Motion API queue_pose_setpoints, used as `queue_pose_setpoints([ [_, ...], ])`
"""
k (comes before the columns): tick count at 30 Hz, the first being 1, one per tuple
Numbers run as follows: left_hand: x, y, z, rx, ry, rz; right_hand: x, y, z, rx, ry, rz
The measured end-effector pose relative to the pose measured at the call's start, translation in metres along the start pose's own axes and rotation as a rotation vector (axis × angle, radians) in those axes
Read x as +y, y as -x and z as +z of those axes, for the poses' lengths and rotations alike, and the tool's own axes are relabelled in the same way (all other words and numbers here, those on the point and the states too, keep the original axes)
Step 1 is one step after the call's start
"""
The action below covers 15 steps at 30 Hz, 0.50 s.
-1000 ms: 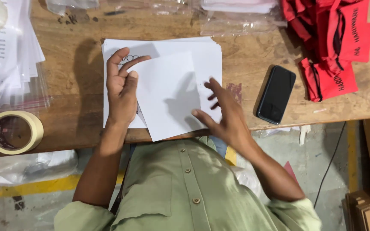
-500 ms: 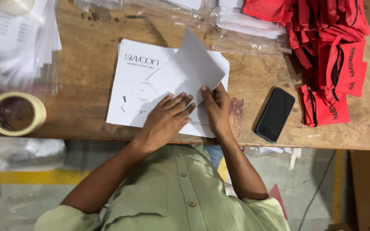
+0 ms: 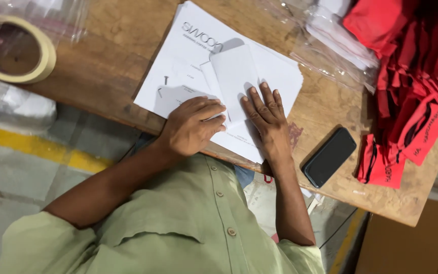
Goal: The person sits at a workbench and folds paper instruction sheets, inserting each folded sheet into a red hardware pouch. They repeat this for multiple pouches, stacking finished pouches with others on the table.
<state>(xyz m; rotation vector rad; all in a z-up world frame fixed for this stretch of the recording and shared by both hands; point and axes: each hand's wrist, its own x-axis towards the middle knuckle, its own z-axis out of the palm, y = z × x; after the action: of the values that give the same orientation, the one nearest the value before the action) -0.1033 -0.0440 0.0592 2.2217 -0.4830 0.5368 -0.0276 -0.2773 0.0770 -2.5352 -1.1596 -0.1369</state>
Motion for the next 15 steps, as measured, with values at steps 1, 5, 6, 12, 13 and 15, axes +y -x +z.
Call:
queue_pose_setpoints([
  [1,0.0011,0.0000,-0.0011,0.007,-0.007,-0.015,-0.0004,-0.0017,-0.0012,-0.009,-0.008,-0.014],
  [5,0.0046,-0.0012,-0.0031,0.051,0.025,-0.020,-0.0009,-0.0053,-0.0052,-0.039,0.022,-0.060],
  [6,0.0050,-0.0017,-0.0036,0.057,0.035,-0.017,-0.0009,-0.0058,-0.0057,-0.050,0.052,-0.069],
  [12,0.0055,-0.0004,-0.0020,0.070,0.042,-0.030,-0.0003,-0.0053,-0.0047,-0.091,0.071,-0.048],
  [13,0.0056,-0.0003,-0.0024,0.070,0.042,-0.032,0.0006,-0.0052,-0.0040,-0.093,0.070,-0.048],
  [15,0.0060,0.0000,-0.0033,0.076,0.047,-0.029,0.0021,-0.0045,-0.0029,-0.101,0.089,-0.065],
])
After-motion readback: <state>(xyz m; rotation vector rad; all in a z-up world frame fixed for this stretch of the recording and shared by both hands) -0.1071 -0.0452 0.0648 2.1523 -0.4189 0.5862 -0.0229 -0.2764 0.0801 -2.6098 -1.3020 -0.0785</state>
